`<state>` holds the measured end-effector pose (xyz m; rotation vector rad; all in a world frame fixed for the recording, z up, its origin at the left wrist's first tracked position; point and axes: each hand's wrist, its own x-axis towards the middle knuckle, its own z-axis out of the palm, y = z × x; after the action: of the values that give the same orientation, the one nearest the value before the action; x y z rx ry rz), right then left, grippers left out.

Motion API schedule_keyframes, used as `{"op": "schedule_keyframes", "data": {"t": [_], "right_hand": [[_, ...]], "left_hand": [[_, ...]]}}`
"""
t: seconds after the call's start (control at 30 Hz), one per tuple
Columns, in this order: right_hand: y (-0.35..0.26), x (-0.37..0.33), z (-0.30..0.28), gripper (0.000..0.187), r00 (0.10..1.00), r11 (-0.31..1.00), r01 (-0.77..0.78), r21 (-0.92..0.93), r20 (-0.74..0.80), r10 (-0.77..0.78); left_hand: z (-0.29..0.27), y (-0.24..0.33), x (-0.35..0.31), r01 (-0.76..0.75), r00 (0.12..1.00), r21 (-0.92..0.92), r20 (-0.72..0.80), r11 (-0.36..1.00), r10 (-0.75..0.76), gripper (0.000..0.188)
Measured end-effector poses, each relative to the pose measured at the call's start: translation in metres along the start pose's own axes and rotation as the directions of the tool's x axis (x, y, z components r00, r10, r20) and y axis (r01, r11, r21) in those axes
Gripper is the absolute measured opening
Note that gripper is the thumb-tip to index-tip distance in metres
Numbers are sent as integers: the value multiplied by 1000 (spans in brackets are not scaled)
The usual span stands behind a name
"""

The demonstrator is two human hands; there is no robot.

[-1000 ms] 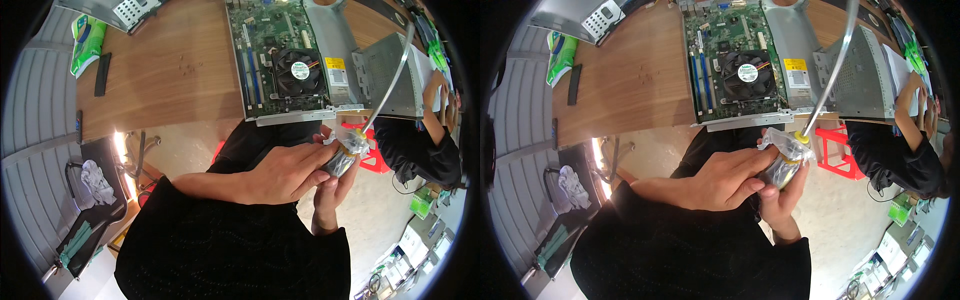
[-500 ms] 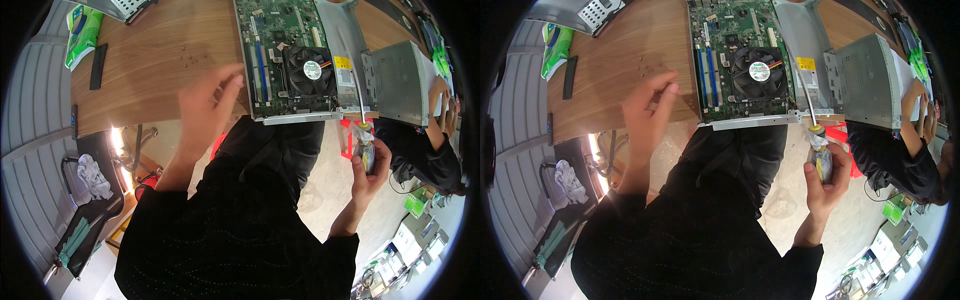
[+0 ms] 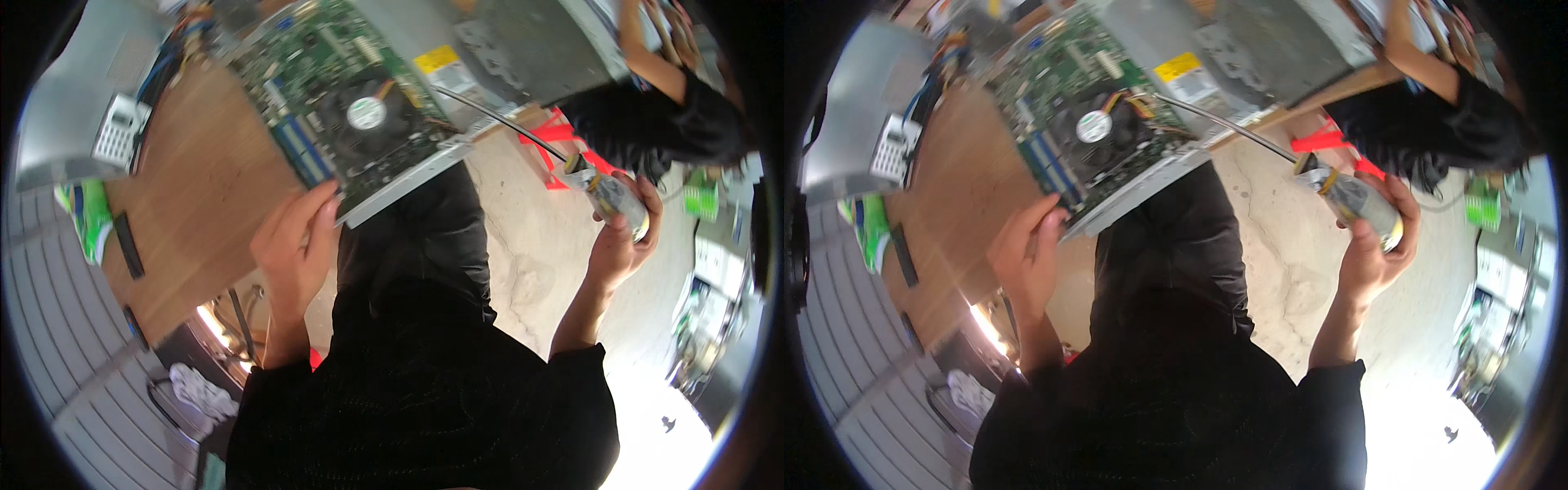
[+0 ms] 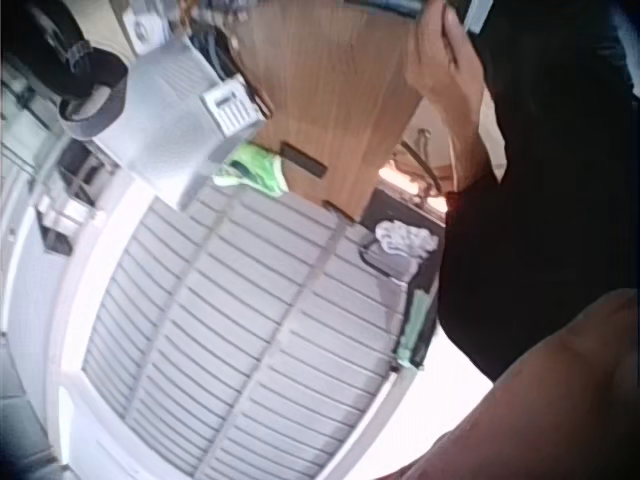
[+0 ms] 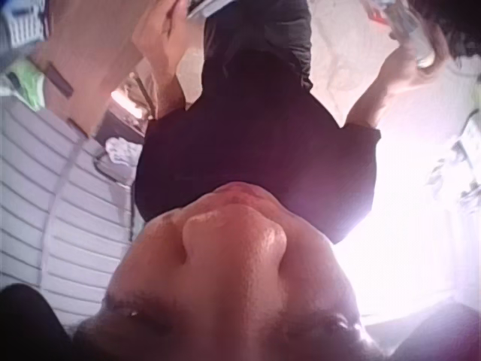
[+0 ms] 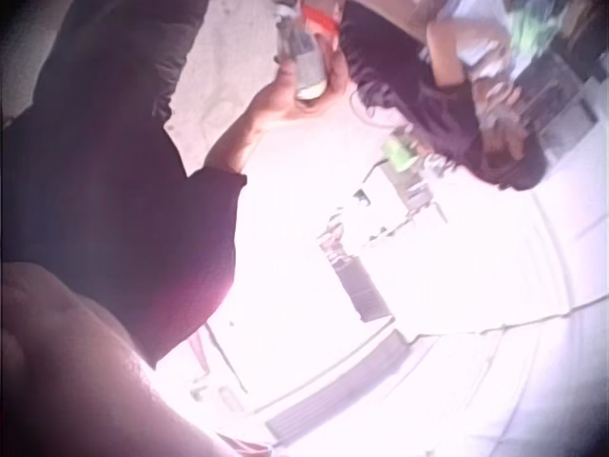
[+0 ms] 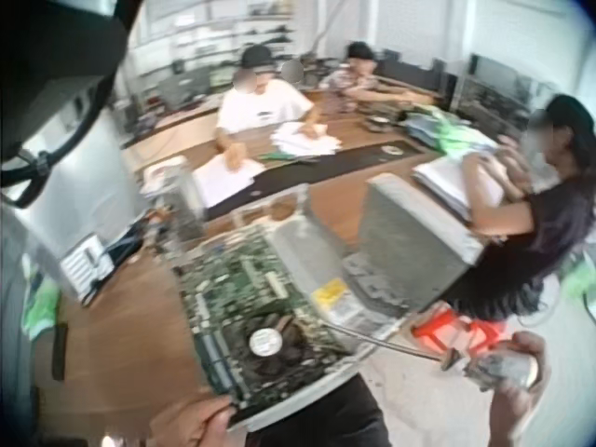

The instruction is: The person disassembles a computer by disconnecting cables from the motherboard, removing the power supply unit and the optical drive, and then using a screwdriver to remove screws from the case and internal components.

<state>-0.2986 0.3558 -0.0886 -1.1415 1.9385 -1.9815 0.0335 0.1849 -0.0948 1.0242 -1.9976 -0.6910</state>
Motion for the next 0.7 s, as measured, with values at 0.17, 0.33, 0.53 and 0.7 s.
{"op": "schedule_keyframes", "data": {"t": [0.17,0.33,0.53,0.7], "right_hand": [[36,-36,-39,35,903,886,-249,390,-238,359],[59,-77,-36,29,735,723,-421,547,-260,626],[44,-78,-16,28,749,806,-392,444,-355,560],[35,-71,-9,28,831,931,-334,145,-422,363]], "left_hand": [[11,20,3,-184,975,50,135,982,176,17],[40,58,16,-459,870,-9,200,888,451,24],[87,82,57,-347,774,-248,469,904,426,22],[105,75,105,-377,625,-265,635,888,454,22]]}}
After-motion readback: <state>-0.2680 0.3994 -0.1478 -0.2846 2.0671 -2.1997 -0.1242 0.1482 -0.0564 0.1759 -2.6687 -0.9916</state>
